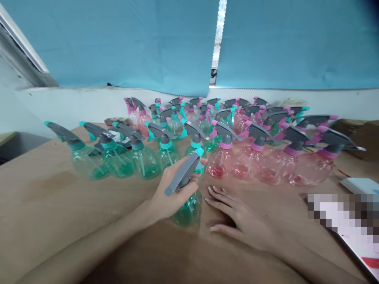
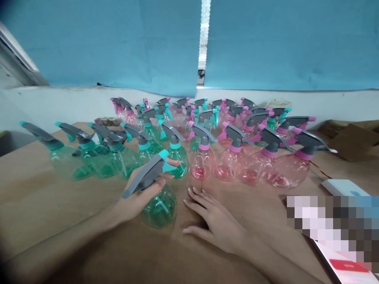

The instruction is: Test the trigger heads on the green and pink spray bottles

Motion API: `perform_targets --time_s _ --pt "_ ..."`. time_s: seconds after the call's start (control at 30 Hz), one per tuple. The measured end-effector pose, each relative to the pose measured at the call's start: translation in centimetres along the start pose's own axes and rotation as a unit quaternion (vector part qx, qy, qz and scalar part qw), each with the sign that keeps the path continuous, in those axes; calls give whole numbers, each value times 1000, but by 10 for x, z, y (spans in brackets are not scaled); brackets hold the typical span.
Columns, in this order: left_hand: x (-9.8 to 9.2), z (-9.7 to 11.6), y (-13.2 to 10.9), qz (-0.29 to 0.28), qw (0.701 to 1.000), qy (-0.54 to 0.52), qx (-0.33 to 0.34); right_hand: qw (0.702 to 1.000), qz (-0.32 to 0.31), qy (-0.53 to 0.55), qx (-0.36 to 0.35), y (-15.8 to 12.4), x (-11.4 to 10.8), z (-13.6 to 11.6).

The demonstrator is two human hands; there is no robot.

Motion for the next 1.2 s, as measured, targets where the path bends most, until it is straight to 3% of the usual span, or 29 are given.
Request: perform_targets --time_s 0.6,1.2 --pt "-8 -1 0 -52 998 -34 3 1000 3 4 -5 0 0 0" --pt "-3 -4 2 7 1000 -11 -24 1000 10 16 -4 -1 0 1"
Point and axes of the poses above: each hand's wrist, its own y-axis towards the middle knuckle, its own x-axis out of the palm, z = x × y, the point moved 3 cm from there along y, towards the middle knuckle, and after that the axes turned 13 degrees about -z, right-handed, at the moved point
